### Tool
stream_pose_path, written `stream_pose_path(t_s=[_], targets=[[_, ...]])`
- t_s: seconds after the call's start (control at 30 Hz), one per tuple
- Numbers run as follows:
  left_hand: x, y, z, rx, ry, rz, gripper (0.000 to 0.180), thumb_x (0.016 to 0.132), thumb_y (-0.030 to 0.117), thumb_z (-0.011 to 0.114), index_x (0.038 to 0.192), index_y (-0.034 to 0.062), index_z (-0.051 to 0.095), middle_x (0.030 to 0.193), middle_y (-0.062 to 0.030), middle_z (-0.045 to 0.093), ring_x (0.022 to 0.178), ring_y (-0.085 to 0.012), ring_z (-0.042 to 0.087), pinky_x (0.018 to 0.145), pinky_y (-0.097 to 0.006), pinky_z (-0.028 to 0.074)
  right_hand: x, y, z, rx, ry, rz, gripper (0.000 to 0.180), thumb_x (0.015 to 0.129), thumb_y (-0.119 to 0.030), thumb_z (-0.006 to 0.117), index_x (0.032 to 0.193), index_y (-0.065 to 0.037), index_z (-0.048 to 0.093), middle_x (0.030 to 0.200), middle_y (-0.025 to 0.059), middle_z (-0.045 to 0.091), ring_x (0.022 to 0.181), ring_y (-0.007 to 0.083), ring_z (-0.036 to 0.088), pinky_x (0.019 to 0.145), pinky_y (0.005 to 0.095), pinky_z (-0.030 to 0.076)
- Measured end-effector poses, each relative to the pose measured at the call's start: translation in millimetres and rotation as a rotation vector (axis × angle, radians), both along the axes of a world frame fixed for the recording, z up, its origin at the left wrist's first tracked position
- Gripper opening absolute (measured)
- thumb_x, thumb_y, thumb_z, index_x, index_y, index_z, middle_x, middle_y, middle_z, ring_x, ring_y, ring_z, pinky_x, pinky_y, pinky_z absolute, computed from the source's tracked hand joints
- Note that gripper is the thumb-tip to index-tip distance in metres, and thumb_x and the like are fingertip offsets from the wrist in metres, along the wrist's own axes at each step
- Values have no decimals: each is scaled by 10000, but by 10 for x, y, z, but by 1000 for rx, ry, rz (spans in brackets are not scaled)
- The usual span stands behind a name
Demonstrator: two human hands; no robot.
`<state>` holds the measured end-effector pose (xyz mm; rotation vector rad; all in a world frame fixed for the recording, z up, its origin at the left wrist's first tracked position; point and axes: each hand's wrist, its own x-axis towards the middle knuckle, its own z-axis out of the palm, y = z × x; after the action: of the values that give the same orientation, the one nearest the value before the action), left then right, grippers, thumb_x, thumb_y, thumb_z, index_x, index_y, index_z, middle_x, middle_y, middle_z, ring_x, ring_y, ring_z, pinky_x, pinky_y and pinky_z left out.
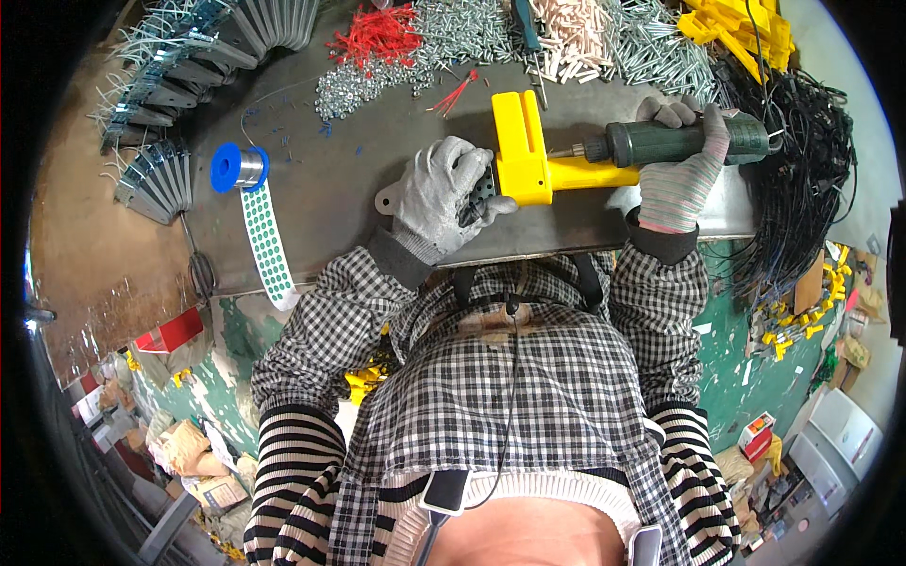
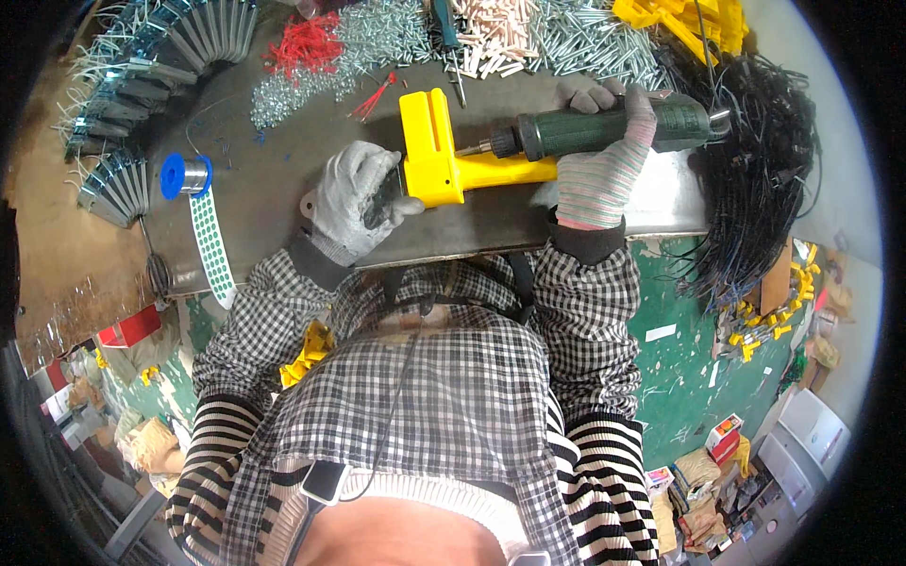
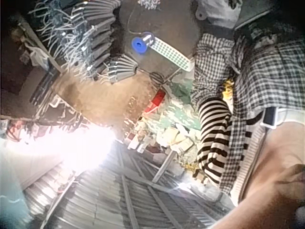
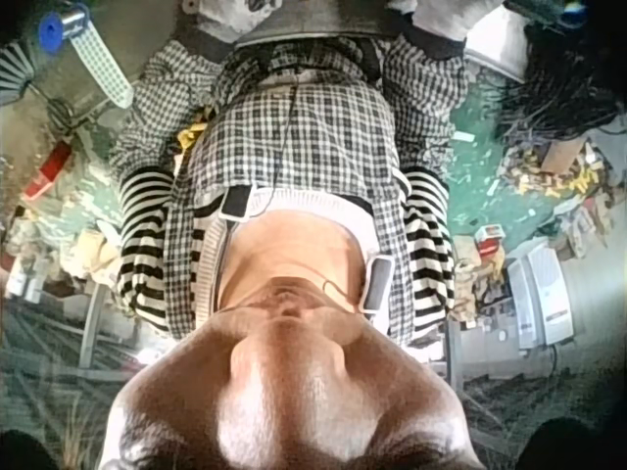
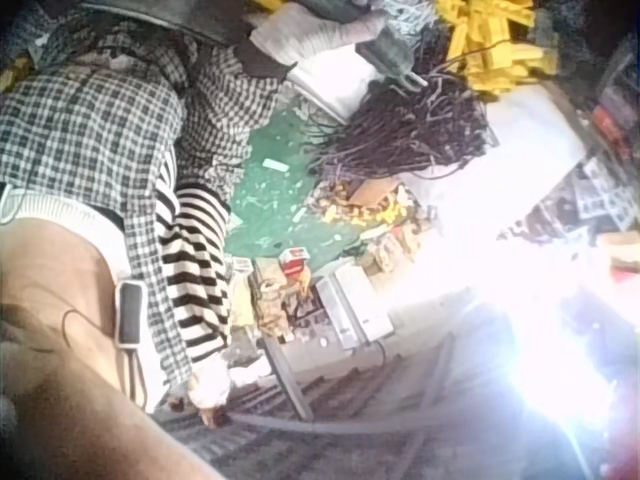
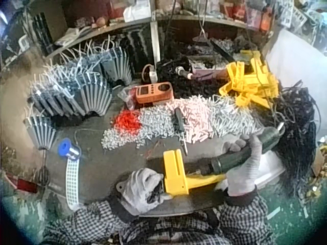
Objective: The person assembles small electrical components by soldering electrical wires into a yellow plastic housing using a soldering iron, and also uses a handheld crimping or heating tool.
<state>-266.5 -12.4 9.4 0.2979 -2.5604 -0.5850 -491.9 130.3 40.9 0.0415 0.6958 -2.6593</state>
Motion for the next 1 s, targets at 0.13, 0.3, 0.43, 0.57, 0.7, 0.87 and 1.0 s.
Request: stream_pose_path(t_s=[0.13, 0.3, 0.43, 0.57, 0.7, 0.87, 1.0], targets=[[-5, 3, 46, -17, -10, -3, 605, 662, 447, 801, 1031, 24, 576, 951, -119, 560, 860, -326, 570, 741, -439, 461, 29, 3, 22, 37, 0, -16, 283, 844, -122, 681, 1082, -164, 534, 925, 21, 498, 740, 116, 485, 763, 338, 493], [-17, 20, 51, -26, -16, 10, 628, 648, 476, 811, 1013, 25, 570, 939, -121, 554, 850, -322, 570, 729, -446, 460, -24, 19, -38, -12, -28, 50, 257, 857, -151, 668, 1070, -107, 530, 897, 15, 495, 732, 115, 482, 794, 381, 488], [-34, 12, -27, -34, 14, 30, 602, 688, 575, 737, 991, 85, 565, 946, -92, 506, 821, -318, 540, 687, -468, 452, 12, -6, -38, 32, 1, 14, 262, 864, -178, 663, 1038, -38, 525, 850, 14, 489, 732, 119, 478, 807, 365, 477], [-42, -16, 107, 31, -21, -4, 535, 755, 506, 726, 1025, 71, 572, 976, -104, 546, 772, -312, 584, 656, -436, 484, -61, -22, -22, 7, 64, 86, 310, 856, -212, 676, 1022, 1, 525, 802, 9, 486, 727, 125, 481, 816, 352, 467], [4, -579, 205, 271, 26, 237, 229, 863, 97, 649, 1083, 37, 628, 891, -55, 622, 754, -118, 597, 660, -267, 498, -9, -32, 228, 130, 127, -52, 354, 853, -259, 695, 1033, 2, 538, 777, 7, 502, 712, 127, 477, 827, 370, 466], [-171, -1269, 16, -52, -422, 232, 186, 858, 54, 592, 1031, 96, 645, 919, -91, 638, 851, -242, 643, 721, -336, 516, -5, 230, 271, 96, 147, 41, 336, 863, -278, 699, 1019, -31, 533, 753, -16, 486, 695, 125, 462, 854, 360, 446], [-374, -1326, 221, -368, -685, 68, 227, 821, 142, 647, 1047, 122, 640, 989, -104, 642, 913, -289, 636, 761, -386, 519, 15, 398, 125, 94, 136, 69, 318, 868, -283, 696, 1026, -62, 531, 769, -10, 478, 699, 119, 460, 874, 383, 447]])
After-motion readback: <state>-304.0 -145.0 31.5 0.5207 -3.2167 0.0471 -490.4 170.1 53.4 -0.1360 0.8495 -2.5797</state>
